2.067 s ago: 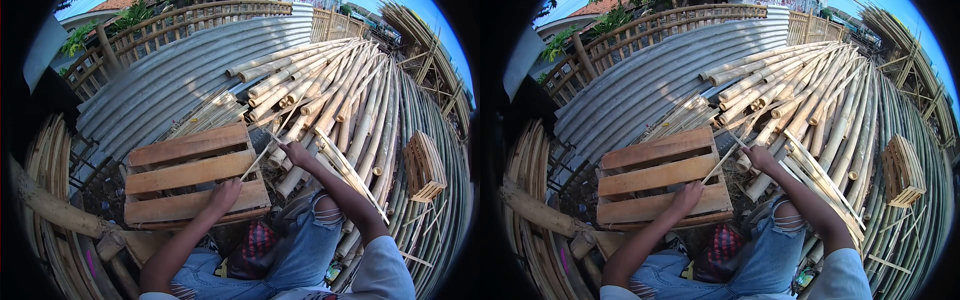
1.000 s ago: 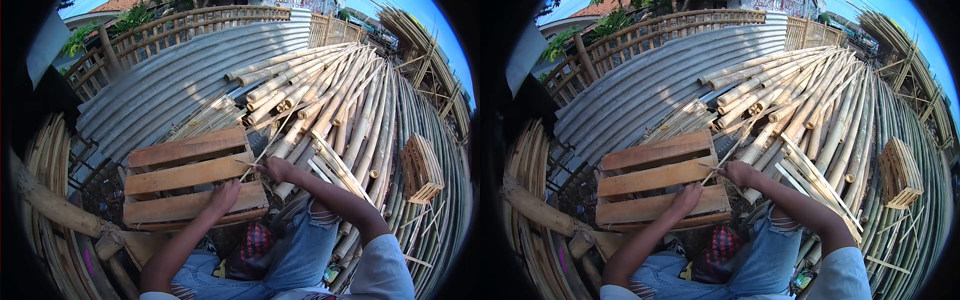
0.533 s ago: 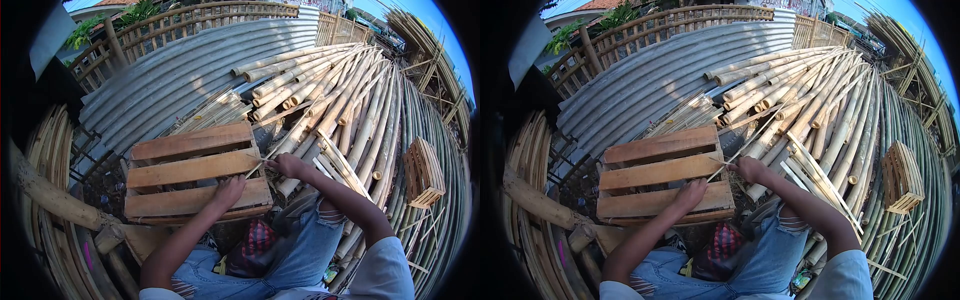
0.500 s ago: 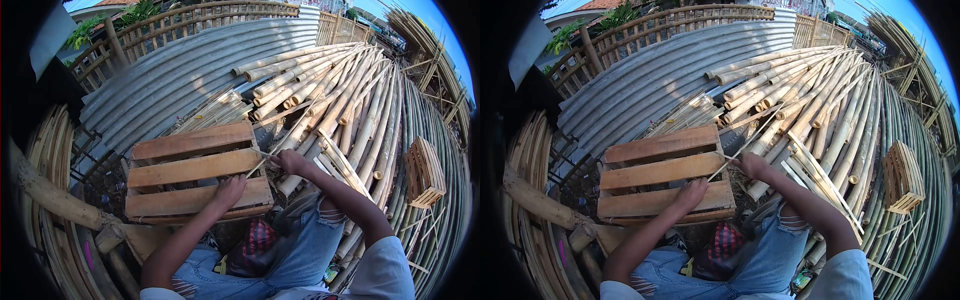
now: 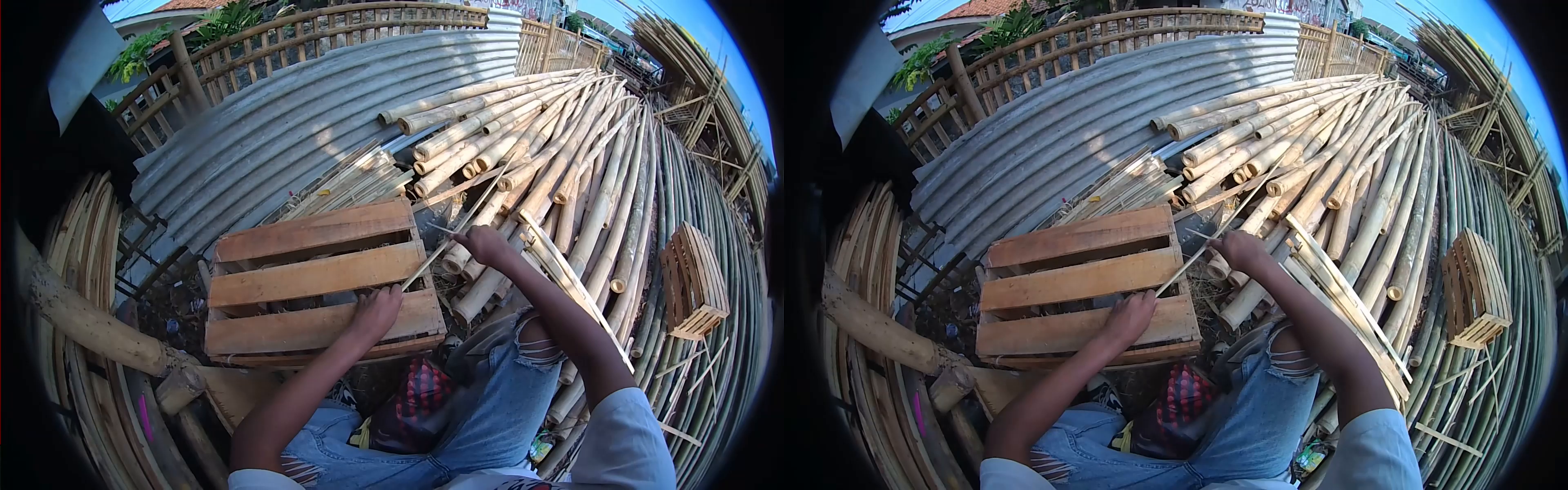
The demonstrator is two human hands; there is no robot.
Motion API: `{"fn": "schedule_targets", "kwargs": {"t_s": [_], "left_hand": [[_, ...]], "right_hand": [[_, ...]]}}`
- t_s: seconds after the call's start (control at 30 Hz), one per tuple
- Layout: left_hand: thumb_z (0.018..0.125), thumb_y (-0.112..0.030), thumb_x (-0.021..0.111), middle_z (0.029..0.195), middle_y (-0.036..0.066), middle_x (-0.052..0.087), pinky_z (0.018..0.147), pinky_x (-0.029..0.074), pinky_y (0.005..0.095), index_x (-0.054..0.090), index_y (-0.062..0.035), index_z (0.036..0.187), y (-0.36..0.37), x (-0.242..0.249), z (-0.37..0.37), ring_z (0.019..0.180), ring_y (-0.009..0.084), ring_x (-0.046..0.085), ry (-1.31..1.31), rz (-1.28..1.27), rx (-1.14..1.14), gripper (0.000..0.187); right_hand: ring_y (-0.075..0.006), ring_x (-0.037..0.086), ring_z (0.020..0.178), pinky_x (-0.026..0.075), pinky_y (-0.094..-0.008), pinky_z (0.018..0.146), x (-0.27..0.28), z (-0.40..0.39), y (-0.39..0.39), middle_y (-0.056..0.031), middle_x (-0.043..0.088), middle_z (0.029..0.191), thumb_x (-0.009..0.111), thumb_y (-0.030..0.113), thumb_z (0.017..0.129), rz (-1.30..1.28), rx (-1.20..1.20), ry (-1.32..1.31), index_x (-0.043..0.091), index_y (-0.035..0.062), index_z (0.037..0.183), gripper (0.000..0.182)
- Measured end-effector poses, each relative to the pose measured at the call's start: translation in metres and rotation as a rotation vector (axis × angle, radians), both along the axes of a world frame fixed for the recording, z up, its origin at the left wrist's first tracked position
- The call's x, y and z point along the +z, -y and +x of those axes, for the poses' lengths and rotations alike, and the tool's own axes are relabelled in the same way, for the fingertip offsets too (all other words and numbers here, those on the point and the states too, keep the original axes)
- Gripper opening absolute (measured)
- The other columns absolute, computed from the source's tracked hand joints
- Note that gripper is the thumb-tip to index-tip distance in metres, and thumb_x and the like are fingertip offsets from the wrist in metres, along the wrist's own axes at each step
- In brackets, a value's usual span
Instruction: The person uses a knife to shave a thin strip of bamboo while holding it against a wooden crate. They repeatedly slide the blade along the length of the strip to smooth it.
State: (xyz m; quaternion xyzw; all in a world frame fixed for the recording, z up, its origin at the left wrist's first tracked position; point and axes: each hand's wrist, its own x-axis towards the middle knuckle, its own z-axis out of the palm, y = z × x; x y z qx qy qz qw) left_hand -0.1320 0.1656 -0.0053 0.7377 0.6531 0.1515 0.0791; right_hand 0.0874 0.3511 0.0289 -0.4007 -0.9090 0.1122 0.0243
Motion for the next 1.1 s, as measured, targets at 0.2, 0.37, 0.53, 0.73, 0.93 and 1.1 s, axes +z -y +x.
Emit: {"fn": "schedule_targets", "kwargs": {"t_s": [0.2,0.37,0.53,0.73,0.93,1.1], "left_hand": [[0.096,-0.024,0.044,0.077,0.019,0.063,0.064,0.05,0.0516,0.051,-0.0012,0.092,-0.002,0.0,0.0,0.075,0.0377,0.064,0.02,-0.007,0.011,0.024],[0.096,-0.024,0.044,0.074,0.022,0.062,0.063,0.052,0.0493,0.051,0.0008,0.092,0.001,0.001,0.001,0.073,0.0396,0.063,0.029,0.023,0.002,0.026],[0.096,-0.024,0.045,0.076,0.023,0.062,0.064,0.052,0.05,0.051,0.0017,0.092,-0.002,0.011,0.001,0.075,0.041,0.063,0.046,-0.052,0.022,0.026],[0.096,-0.023,0.044,0.075,0.024,0.062,0.063,0.052,0.0498,0.051,0.002,0.091,-0.002,-0.001,-0.003,0.075,0.041,0.063,0.051,0.003,0.004,0.026],[0.096,-0.022,0.044,0.074,0.023,0.062,0.062,0.052,0.0502,0.051,0.003,0.092,-0.002,0.005,0.0,0.072,0.0418,0.063,0.062,-0.03,0.012,0.026],[0.096,-0.023,0.044,0.071,0.024,0.062,0.062,0.052,0.0502,0.051,0.0036,0.091,-0.005,0.008,-0.004,0.072,0.0427,0.063,0.055,-0.022,0.016,0.027]], "right_hand": [[-0.0419,0.062,0.081,0.048,-0.0504,0.073,0.017,-0.016,0.025,-0.0253,0.064,0.079,0.04,0.047,0.095,-0.078,-0.083,-0.032,0.063,-0.0045,0.08,0.059],[-0.0389,0.063,0.073,0.049,-0.0482,0.069,0.027,-0.011,0.027,-0.0236,0.063,0.074,0.039,0.047,0.095,-0.05,-0.116,-0.023,0.065,-0.0007,0.077,0.057],[-0.0401,0.063,0.076,0.05,-0.0484,0.068,-0.001,-0.01,0.006,-0.0232,0.063,0.074,0.04,0.049,0.094,0.026,-0.079,-0.011,0.064,0.0004,0.075,0.057],[-0.0387,0.064,0.075,0.051,-0.0473,0.065,0.023,-0.009,0.009,-0.0225,0.064,0.075,0.039,0.05,0.094,-0.008,-0.202,0.071,0.064,0.0001,0.072,0.06],[-0.0402,0.063,0.07,0.05,-0.0485,0.062,0.02,-0.021,0.042,-0.0228,0.062,0.069,0.04,0.05,0.093,0.019,-0.058,-0.02,0.062,-0.0011,0.07,0.06],[-0.0364,0.065,0.069,0.051,-0.0471,0.059,0.014,-0.013,0.013,-0.0195,0.063,0.067,0.039,0.051,0.093,0.068,-0.226,-0.047,0.063,0.0001,0.068,0.062]]}}
